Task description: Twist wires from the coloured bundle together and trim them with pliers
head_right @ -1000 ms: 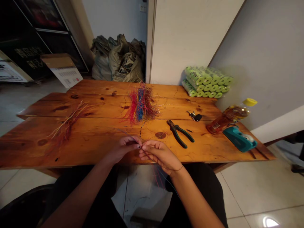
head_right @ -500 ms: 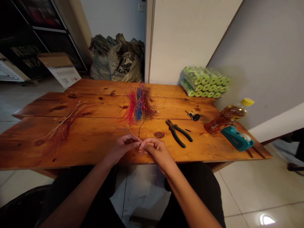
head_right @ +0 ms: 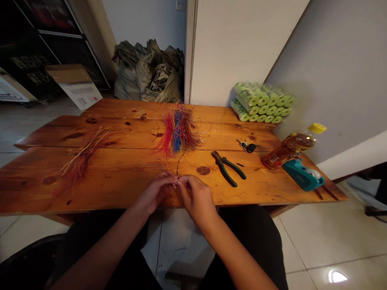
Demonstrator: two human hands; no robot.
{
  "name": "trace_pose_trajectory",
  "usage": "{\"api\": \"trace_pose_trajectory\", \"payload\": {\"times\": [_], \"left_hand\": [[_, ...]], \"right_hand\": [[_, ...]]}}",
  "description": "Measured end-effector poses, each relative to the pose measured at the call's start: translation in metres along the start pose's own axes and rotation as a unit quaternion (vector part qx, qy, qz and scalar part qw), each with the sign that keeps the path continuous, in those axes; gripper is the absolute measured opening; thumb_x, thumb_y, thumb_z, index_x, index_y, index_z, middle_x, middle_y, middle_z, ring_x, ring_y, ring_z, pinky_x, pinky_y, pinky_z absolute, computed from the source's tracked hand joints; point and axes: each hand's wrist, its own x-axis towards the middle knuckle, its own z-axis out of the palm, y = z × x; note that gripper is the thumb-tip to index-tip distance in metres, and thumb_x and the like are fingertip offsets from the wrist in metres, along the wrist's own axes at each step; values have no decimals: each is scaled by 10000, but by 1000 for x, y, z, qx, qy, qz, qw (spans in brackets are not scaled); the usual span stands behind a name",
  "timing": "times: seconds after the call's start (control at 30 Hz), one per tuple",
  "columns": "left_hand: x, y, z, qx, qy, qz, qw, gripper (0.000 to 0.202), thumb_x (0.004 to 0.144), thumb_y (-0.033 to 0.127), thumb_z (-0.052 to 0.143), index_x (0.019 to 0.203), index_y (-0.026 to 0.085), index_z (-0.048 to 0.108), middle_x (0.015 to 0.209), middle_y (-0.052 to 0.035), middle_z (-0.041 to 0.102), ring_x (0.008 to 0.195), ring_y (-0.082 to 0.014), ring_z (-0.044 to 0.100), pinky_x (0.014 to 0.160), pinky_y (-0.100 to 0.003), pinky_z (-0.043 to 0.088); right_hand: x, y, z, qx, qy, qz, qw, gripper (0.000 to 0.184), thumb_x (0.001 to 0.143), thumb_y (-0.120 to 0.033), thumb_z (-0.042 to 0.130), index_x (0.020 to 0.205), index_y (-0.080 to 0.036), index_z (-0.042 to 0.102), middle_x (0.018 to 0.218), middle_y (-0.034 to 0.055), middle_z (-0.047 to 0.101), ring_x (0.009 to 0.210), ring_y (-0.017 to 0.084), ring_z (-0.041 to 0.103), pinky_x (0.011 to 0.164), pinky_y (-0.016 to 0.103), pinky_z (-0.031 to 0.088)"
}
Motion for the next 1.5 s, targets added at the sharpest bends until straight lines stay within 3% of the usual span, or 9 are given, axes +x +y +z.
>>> {"api": "trace_pose_trajectory", "payload": {"times": [0.17,0.3,0.43,0.57,0.73,0.97,1.23,1.37,1.5], "left_hand": [[-5,4,6,122,2,164,979,76,665,234,669,694,190,614,755,5,582,751,-132,539,724,-246,406],[-7,21,1,305,-43,289,906,46,704,236,650,721,224,692,964,-45,597,965,-205,517,903,-343,349],[-9,31,-5,384,-21,343,857,39,686,246,675,654,237,694,924,-45,605,925,-213,518,912,-371,331],[-6,26,-6,330,-36,278,901,90,686,261,669,623,200,686,969,-64,567,964,-215,508,916,-357,336],[-3,17,-10,177,-69,118,975,111,666,288,678,613,191,689,949,-45,579,1034,-209,482,949,-328,314],[-6,27,-14,213,-136,116,960,109,739,265,623,769,223,719,928,-36,605,1041,-184,489,933,-299,319],[-3,25,-10,195,-110,131,966,65,644,205,700,707,211,716,866,-26,569,946,-178,511,875,-312,360],[-4,18,-8,162,-79,144,973,56,618,208,718,673,200,709,813,-17,588,891,-164,529,835,-287,376],[-6,-1,3,20,-2,90,996,52,607,205,701,640,189,665,728,17,614,753,-122,546,768,-251,388]], "right_hand": [[7,3,-2,171,-39,113,978,137,763,-334,609,787,-202,580,672,19,648,640,156,611,656,287,473],[9,2,-6,311,-79,165,933,191,710,-362,660,763,-194,583,645,2,640,626,140,608,683,298,484],[7,-4,-10,272,-75,143,949,162,755,-344,621,771,-187,583,654,11,634,644,139,596,695,293,467],[3,-7,-10,82,-39,49,995,100,803,-300,571,811,-202,588,731,32,639,671,154,587,665,278,450],[2,-6,-9,-17,-26,-27,999,86,832,-260,522,820,-215,595,797,46,641,744,174,594,708,289,446],[10,-1,-13,227,-34,134,964,172,736,-349,640,779,-191,586,657,15,637,637,148,600,680,300,470],[10,-2,-8,345,-84,180,917,160,700,-322,677,758,-192,603,648,-4,646,619,119,609,691,289,492],[9,-5,-7,297,-73,150,940,151,727,-324,652,755,-188,592,637,3,633,624,124,597,677,279,478],[4,-2,-4,114,-3,60,992,84,786,-279,588,813,-199,582,741,31,646,678,144,602,666,272,471]]}}
